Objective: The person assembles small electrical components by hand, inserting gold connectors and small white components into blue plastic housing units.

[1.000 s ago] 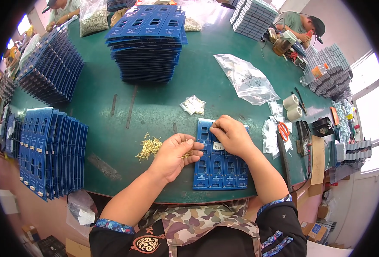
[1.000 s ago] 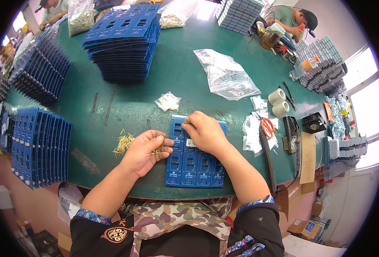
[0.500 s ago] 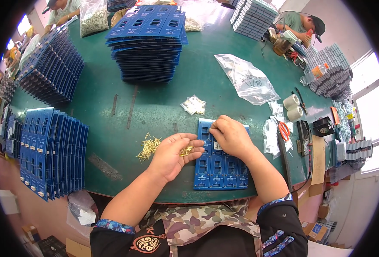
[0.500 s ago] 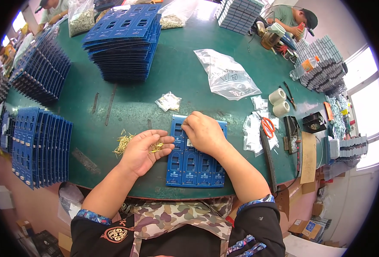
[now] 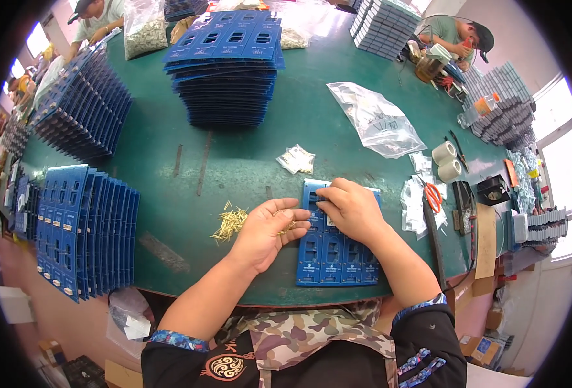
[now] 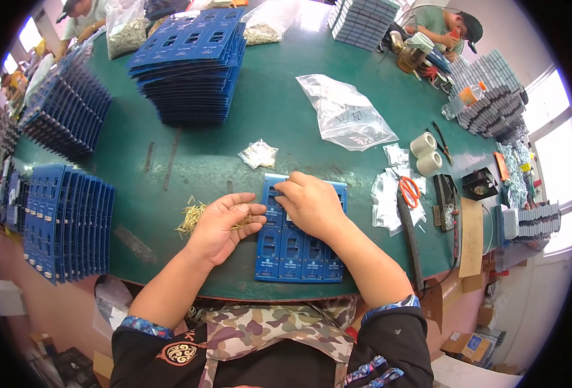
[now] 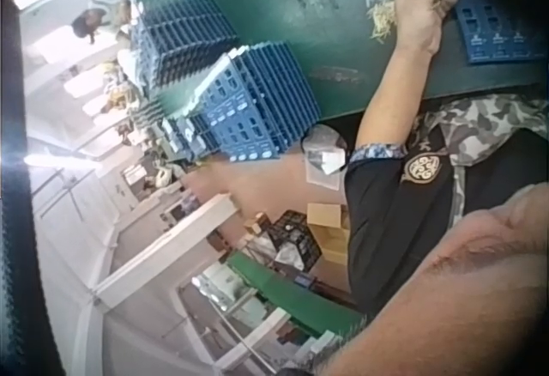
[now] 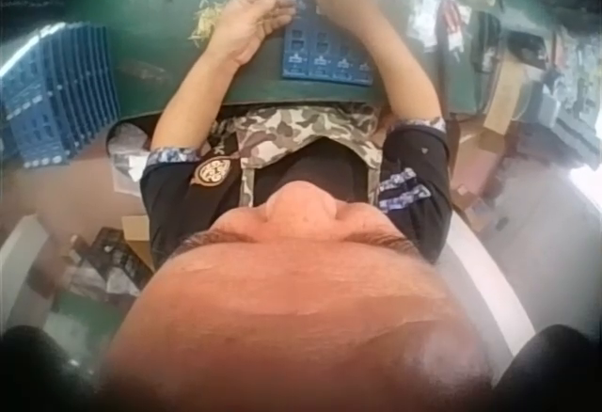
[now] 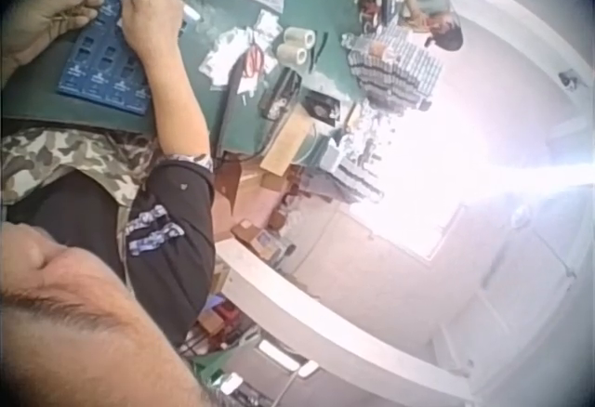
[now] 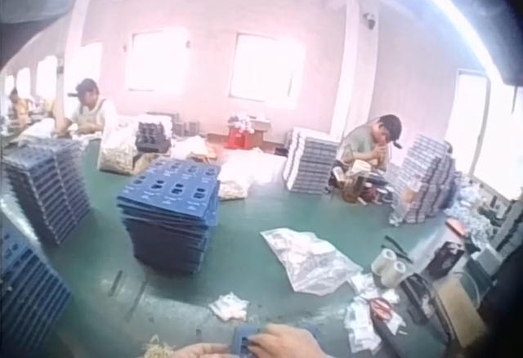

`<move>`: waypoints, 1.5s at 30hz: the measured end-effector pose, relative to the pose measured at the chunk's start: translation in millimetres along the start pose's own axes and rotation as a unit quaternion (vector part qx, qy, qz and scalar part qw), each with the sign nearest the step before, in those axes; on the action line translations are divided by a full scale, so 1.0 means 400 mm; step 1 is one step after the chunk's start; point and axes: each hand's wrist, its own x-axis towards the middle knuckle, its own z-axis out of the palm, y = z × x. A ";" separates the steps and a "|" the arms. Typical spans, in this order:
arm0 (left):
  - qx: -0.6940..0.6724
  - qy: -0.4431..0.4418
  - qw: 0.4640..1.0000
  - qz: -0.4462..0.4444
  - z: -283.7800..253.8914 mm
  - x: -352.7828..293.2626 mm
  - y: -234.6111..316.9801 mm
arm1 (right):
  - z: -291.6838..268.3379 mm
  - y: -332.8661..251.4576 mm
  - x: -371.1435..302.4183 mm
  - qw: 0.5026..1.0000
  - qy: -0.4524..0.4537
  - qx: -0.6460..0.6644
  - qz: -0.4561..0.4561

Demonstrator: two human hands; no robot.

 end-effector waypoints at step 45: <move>0.080 -0.039 0.992 -0.092 -0.003 -0.002 -0.002 | -0.016 -0.105 0.121 0.969 -0.230 0.080 -0.029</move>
